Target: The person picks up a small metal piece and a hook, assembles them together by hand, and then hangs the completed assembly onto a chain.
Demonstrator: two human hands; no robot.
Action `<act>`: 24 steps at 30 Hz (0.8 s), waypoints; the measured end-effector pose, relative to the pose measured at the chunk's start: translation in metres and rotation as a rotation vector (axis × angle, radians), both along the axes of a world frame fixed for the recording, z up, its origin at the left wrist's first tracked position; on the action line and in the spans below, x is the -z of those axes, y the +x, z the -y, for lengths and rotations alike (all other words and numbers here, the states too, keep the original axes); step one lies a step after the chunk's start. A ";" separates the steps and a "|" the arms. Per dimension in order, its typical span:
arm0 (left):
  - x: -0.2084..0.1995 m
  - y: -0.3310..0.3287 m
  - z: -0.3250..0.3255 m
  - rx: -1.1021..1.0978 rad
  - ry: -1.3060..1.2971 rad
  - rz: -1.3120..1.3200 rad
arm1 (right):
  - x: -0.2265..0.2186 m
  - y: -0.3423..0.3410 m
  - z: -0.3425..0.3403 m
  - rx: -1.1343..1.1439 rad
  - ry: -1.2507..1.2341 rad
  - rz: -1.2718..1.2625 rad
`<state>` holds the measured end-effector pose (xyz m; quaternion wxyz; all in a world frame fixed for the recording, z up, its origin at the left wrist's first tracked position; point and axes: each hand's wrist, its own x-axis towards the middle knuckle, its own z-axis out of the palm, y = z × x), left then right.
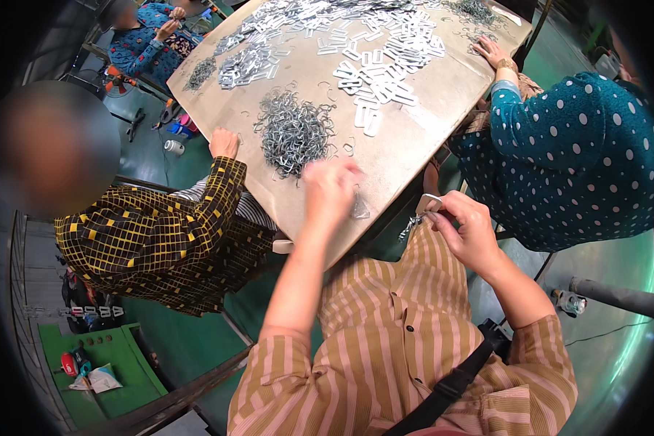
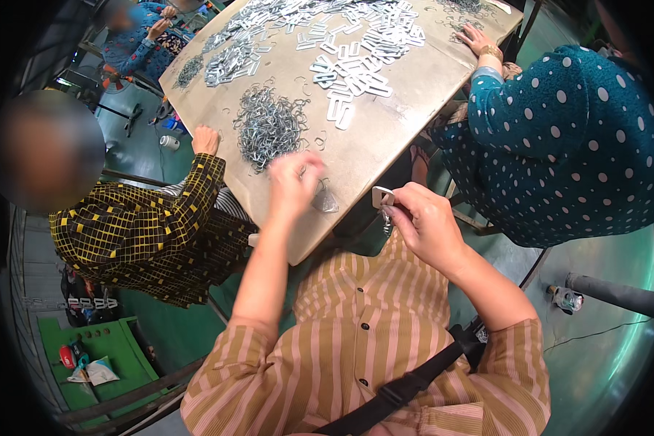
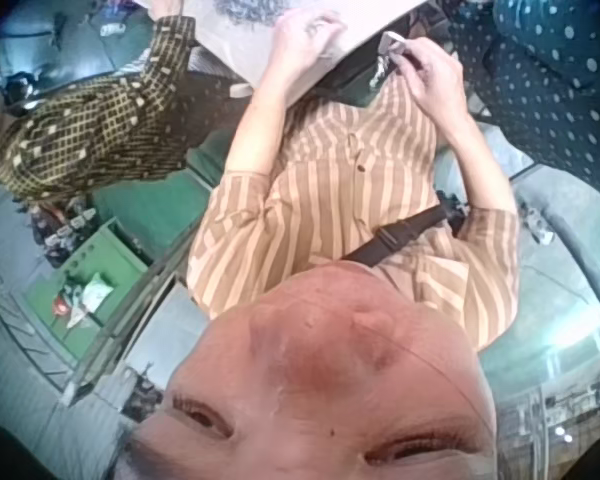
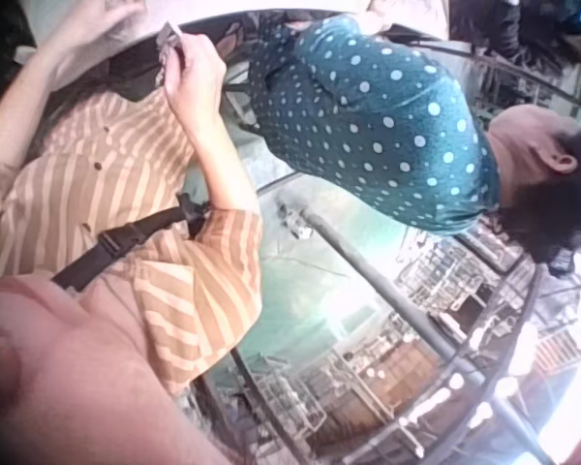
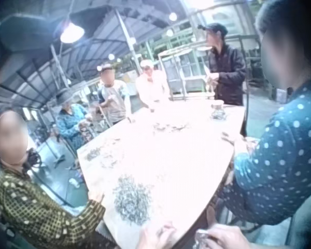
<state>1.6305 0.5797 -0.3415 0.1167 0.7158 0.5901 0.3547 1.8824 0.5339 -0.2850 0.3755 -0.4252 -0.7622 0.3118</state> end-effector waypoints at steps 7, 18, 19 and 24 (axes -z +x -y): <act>0.033 -0.099 -0.067 -0.056 0.141 -0.462 | -0.008 0.005 -0.002 -0.017 0.035 0.002; 0.027 -0.037 -0.041 0.184 -0.057 -0.305 | -0.015 0.004 -0.004 -0.028 0.052 -0.010; 0.027 -0.042 -0.036 0.142 -0.072 -0.200 | -0.015 0.004 -0.004 -0.025 0.046 -0.015; 0.019 -0.082 -0.029 -0.087 -0.172 -0.040 | -0.019 0.002 -0.007 -0.036 0.037 -0.029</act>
